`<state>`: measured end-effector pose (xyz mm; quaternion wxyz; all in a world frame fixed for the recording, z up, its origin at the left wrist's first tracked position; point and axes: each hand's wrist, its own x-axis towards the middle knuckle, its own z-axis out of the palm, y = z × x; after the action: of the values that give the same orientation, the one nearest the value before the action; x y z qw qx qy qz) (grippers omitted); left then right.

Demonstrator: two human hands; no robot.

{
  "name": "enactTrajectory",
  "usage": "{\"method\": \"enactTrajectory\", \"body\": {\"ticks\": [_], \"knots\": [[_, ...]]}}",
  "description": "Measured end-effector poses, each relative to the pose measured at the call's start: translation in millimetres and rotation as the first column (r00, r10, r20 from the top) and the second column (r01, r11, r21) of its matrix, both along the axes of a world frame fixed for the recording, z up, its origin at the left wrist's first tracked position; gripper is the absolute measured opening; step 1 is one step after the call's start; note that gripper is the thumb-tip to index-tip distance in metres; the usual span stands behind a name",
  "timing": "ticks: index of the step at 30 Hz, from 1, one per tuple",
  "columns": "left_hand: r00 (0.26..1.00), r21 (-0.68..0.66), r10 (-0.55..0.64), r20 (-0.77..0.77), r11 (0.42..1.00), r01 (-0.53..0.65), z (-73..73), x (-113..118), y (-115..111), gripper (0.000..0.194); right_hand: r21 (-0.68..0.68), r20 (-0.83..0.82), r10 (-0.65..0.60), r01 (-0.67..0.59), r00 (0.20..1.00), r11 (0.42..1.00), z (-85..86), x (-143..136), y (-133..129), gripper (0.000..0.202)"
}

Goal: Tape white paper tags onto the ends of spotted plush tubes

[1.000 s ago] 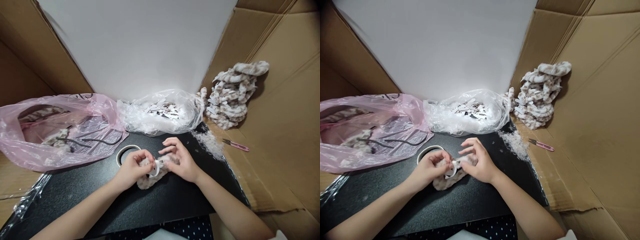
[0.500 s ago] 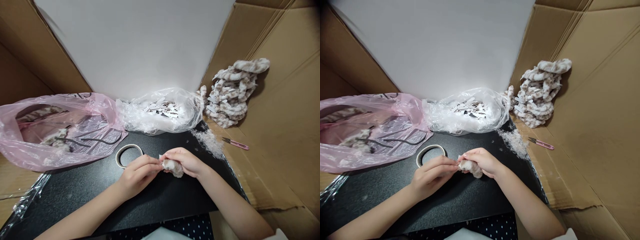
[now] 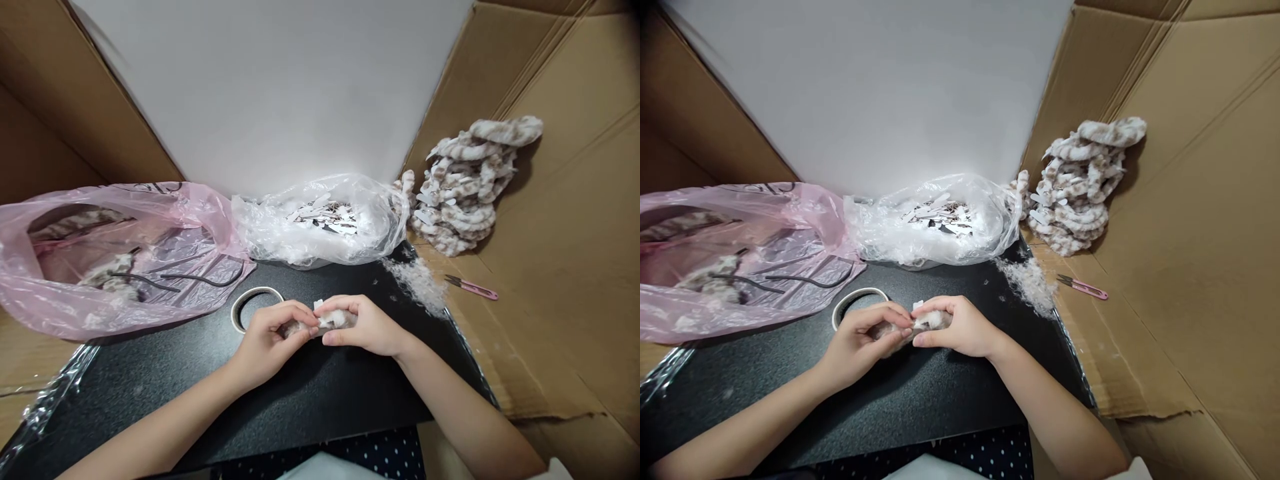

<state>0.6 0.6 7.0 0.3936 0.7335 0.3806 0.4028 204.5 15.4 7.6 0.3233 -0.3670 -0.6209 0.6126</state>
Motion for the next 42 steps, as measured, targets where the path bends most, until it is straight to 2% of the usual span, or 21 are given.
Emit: {"method": "enactTrajectory", "body": {"ticks": [5, 7, 9, 11, 14, 16, 19, 21, 23, 25, 27, 30, 33, 34, 36, 39, 41, 42], "knots": [[0.998, 0.047, -0.064, 0.007, 0.997, 0.064, -1.7, -2.3, -1.3, 0.011, -0.037, 0.040, 0.068, -0.067, 0.997, 0.997, 2.3, 2.9, -0.1, 0.044], [0.998, 0.022, -0.062, 0.011, 0.998, 0.062, -1.1, -1.9, -0.9, 0.010, 0.047, 0.053, 0.054, -0.056, 0.997, 0.997, 4.3, 1.5, -2.1, 0.041], [0.999, -0.042, -0.026, 0.036, 0.999, 0.028, 0.2, -0.2, -0.3, 0.006, 0.198, 0.078, -0.006, -0.009, 0.997, 0.980, 5.6, -1.3, -4.9, 0.032], [0.996, -0.130, 0.037, 0.080, 0.991, -0.027, 1.3, 2.2, 0.0, 0.006, 0.386, 0.118, -0.081, 0.029, 0.990, 0.922, 5.4, -4.3, -7.6, 0.023], [0.982, -0.262, 0.118, 0.145, 0.962, -0.077, 1.0, 4.8, -0.3, 0.008, 0.612, 0.176, -0.156, 0.016, 0.972, 0.790, 1.9, -6.8, -8.6, 0.020], [0.975, -0.331, 0.140, 0.173, 0.940, -0.077, -0.5, 5.2, -0.5, 0.011, 0.689, 0.194, -0.175, -0.007, 0.965, 0.725, -1.7, -7.0, -7.5, 0.019], [0.972, -0.416, 0.146, 0.186, 0.908, -0.057, -3.0, 4.9, -0.3, 0.014, 0.730, 0.154, -0.178, 0.009, 0.972, 0.683, -6.7, -8.0, -6.3, 0.018], [0.969, -0.456, 0.152, 0.193, 0.888, -0.048, -4.3, 5.2, -0.2, 0.016, 0.709, 0.089, -0.207, 0.084, 0.974, 0.700, -8.7, -10.8, -7.6, 0.017], [0.964, -0.480, 0.167, 0.208, 0.876, -0.048, -5.3, 6.2, -0.6, 0.018, 0.618, 0.031, -0.257, 0.183, 0.966, 0.765, -9.9, -14.6, -10.1, 0.015], [0.958, -0.504, 0.184, 0.219, 0.862, -0.050, -6.6, 7.9, -1.8, 0.021, 0.458, -0.004, -0.310, 0.278, 0.951, 0.844, -11.0, -18.2, -12.5, 0.011], [0.952, -0.551, 0.199, 0.231, 0.833, -0.040, -8.4, 9.9, -3.5, 0.026, 0.276, -0.025, -0.349, 0.342, 0.937, 0.898, -12.5, -20.2, -13.5, 0.009], [0.950, -0.617, 0.207, 0.231, 0.786, -0.021, -11.0, 12.7, -5.6, 0.031, 0.057, -0.039, -0.391, 0.393, 0.919, 0.918, -14.8, -21.1, -13.0, 0.018], [0.958, -0.610, 0.211, 0.192, 0.791, -0.052, -11.3, 14.3, -5.6, 0.033, 0.006, -0.019, -0.416, 0.416, 0.909, 0.909, -16.1, -21.8, -14.0, 0.029], [0.963, -0.603, 0.211, 0.170, 0.795, -0.067, -10.9, 14.6, -5.2, 0.033, 0.044, -0.004, -0.422, 0.421, 0.907, 0.906, -16.5, -22.1, -14.9, 0.030], [0.970, -0.588, 0.210, 0.120, 0.803, -0.101, -10.0, 14.9, -4.4, 0.032, 0.201, 0.022, -0.430, 0.417, 0.903, 0.886, -17.4, -22.5, -17.2, 0.026], [0.970, -0.557, 0.230, 0.076, 0.817, -0.150, -10.0, 15.1, -3.9, 0.028, 0.504, 0.026, -0.432, 0.361, 0.902, 0.784, -18.5, -21.7, -19.4, 0.018], [0.966, -0.545, 0.243, 0.092, 0.824, -0.155, -11.0, 15.0, -4.2, 0.026, 0.626, 0.020, -0.409, 0.308, 0.912, 0.716, -18.2, -20.0, -19.6, 0.017], [0.962, -0.532, 0.248, 0.110, 0.832, -0.154, -11.6, 14.8, -4.6, 0.024, 0.654, 0.020, -0.387, 0.281, 0.922, 0.702, -17.7, -18.8, -19.5, 0.018]]}}
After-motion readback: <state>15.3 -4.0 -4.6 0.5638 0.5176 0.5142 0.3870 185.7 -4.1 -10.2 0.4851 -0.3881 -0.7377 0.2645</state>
